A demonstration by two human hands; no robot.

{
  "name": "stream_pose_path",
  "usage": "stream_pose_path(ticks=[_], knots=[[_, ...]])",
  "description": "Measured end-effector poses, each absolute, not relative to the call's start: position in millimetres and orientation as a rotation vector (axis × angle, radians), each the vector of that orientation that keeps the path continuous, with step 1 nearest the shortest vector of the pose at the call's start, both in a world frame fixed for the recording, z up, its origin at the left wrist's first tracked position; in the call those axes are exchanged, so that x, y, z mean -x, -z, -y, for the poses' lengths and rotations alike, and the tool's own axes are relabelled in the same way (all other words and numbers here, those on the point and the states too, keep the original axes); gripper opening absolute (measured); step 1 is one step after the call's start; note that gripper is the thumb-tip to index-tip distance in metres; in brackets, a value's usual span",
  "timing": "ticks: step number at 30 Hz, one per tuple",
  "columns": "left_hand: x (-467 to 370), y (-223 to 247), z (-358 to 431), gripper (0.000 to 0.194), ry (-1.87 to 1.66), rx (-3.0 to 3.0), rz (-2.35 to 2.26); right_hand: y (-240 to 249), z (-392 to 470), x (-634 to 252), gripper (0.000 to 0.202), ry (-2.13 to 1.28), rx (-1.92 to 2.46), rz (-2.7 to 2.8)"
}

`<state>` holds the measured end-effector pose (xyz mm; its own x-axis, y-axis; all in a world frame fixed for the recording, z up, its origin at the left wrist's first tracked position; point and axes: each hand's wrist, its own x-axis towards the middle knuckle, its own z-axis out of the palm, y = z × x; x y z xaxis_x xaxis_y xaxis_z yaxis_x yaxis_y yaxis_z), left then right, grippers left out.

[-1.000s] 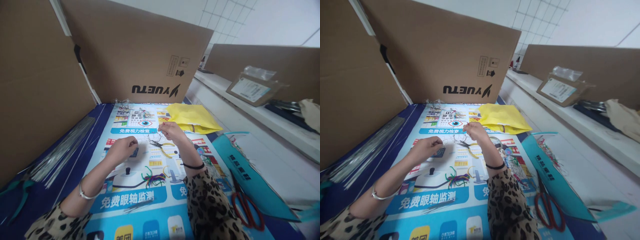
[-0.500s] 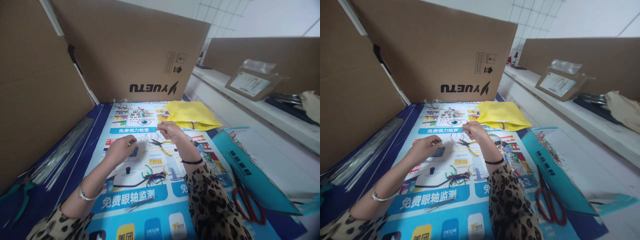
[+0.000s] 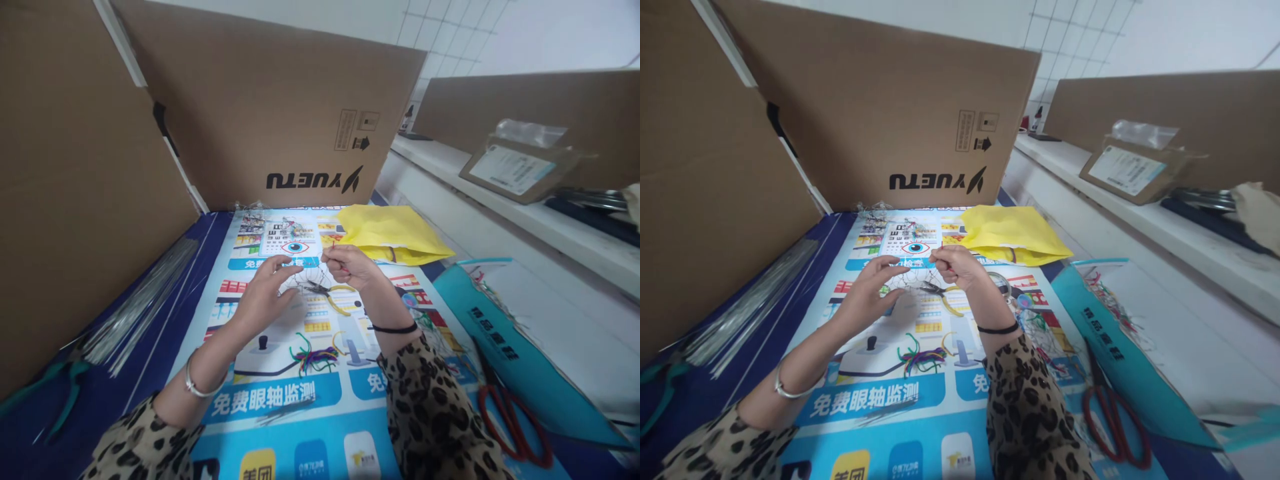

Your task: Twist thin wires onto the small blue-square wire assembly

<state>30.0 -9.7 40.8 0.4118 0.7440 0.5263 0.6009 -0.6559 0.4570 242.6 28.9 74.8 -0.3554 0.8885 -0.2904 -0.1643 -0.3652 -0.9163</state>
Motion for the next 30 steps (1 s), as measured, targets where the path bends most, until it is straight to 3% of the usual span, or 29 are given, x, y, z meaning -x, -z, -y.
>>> stream_pose_path(ticks=[7, 30], knots=[[-35.5, -43.3, 13.1, 0.026, -1.065, -2.398, -1.338, -79.2, -25.6, -240.6, 0.013, -1.799, 1.097, 1.094], [-36.7, -38.9, 13.4, 0.027, -1.138, -2.447, -1.269, -77.5, -25.9, -239.1, 0.015, -1.712, 1.125, 1.185]])
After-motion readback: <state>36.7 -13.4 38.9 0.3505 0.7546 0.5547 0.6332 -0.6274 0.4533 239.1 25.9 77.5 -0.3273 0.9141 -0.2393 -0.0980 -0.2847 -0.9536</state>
